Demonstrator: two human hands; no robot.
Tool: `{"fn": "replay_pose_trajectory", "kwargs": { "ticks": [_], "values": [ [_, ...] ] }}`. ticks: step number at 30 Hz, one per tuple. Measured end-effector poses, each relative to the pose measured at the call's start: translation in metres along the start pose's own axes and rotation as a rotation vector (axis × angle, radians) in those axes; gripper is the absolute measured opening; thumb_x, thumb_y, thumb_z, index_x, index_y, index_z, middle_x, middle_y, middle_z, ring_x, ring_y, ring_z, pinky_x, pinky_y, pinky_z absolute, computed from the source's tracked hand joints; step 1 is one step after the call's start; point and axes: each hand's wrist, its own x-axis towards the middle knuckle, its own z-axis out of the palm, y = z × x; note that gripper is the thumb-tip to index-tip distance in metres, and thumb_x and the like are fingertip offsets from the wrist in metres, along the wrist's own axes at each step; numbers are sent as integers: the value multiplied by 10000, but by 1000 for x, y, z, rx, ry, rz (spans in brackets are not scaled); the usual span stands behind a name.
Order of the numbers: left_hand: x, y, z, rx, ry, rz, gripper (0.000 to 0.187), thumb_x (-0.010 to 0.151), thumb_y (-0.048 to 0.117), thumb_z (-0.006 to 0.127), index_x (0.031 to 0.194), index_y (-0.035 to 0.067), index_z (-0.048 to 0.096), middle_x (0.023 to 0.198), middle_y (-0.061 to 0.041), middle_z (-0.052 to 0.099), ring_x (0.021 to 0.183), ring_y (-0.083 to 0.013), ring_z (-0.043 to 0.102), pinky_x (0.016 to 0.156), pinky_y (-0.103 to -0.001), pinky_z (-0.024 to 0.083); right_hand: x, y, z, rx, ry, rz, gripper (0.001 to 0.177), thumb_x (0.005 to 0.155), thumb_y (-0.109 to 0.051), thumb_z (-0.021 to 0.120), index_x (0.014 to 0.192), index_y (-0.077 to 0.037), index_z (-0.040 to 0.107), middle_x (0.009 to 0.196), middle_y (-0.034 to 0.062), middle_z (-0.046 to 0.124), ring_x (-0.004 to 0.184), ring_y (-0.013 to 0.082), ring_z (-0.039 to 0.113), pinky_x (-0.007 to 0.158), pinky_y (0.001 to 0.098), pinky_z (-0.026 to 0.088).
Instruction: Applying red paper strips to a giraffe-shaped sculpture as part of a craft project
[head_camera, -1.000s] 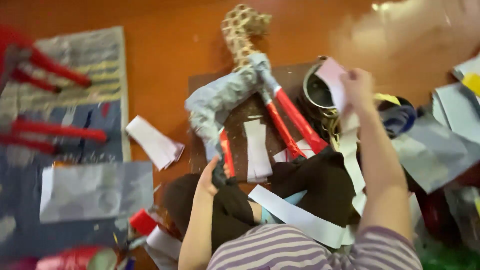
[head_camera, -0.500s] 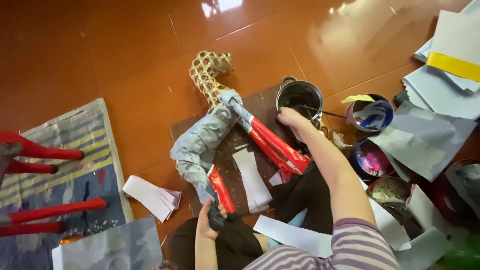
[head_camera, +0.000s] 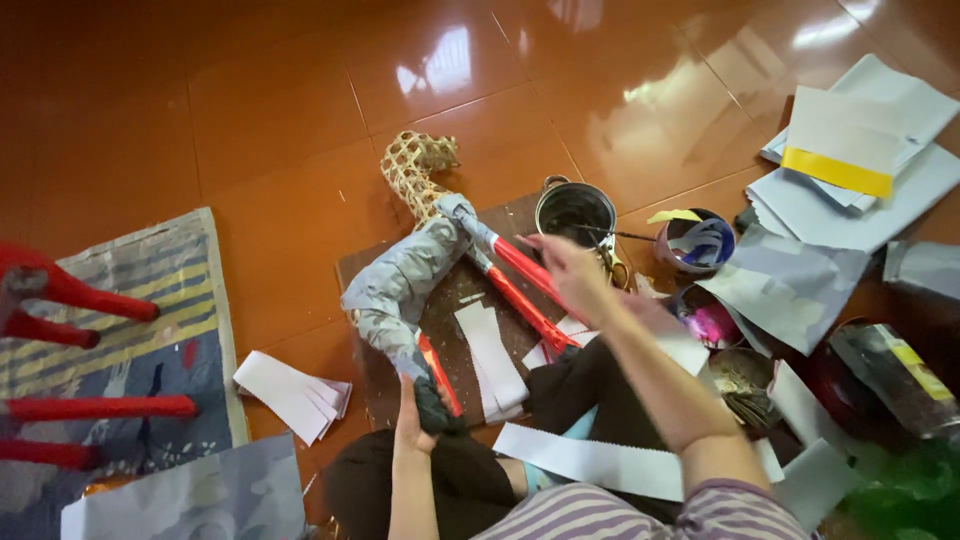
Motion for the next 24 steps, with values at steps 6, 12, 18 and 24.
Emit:
{"fn": "replay_pose_trajectory", "kwargs": {
  "ticks": [6,12,18,24],
  "values": [
    [-9,2,19,60,33,14,906,746,918,410,820,33,590,715,-150,632,629,-306,656,609,-405,591,-70,46,204,142,132,-532,361,977,-110,405,1282,-65,594,1224,165,632,1191,347,574,1042,428,420],
    [-39,8,13,-106,154,198,763,832,794,445,1023,63,554,985,-160,593,885,-310,610,819,-427,507,-105,63,255,63,-35,-686,404,920,-61,524,1310,-133,602,1349,86,586,1258,338,522,1046,478,377],
    [-61,-1,9,-326,303,400,638,935,645,487,1267,100,510,1308,-171,548,1193,-314,555,1071,-454,407,-99,52,241,149,-58,-803,320,885,-39,544,1186,-32,650,1270,203,602,1159,464,552,975,542,439],
    [-80,-11,-6,100,325,581,327,850,351,786,943,56,680,913,-133,670,826,-269,643,799,-446,553,-97,74,251,-75,-201,-765,448,889,-273,621,1317,-147,591,1366,191,543,1235,468,504,1021,651,344]
  ]
}}
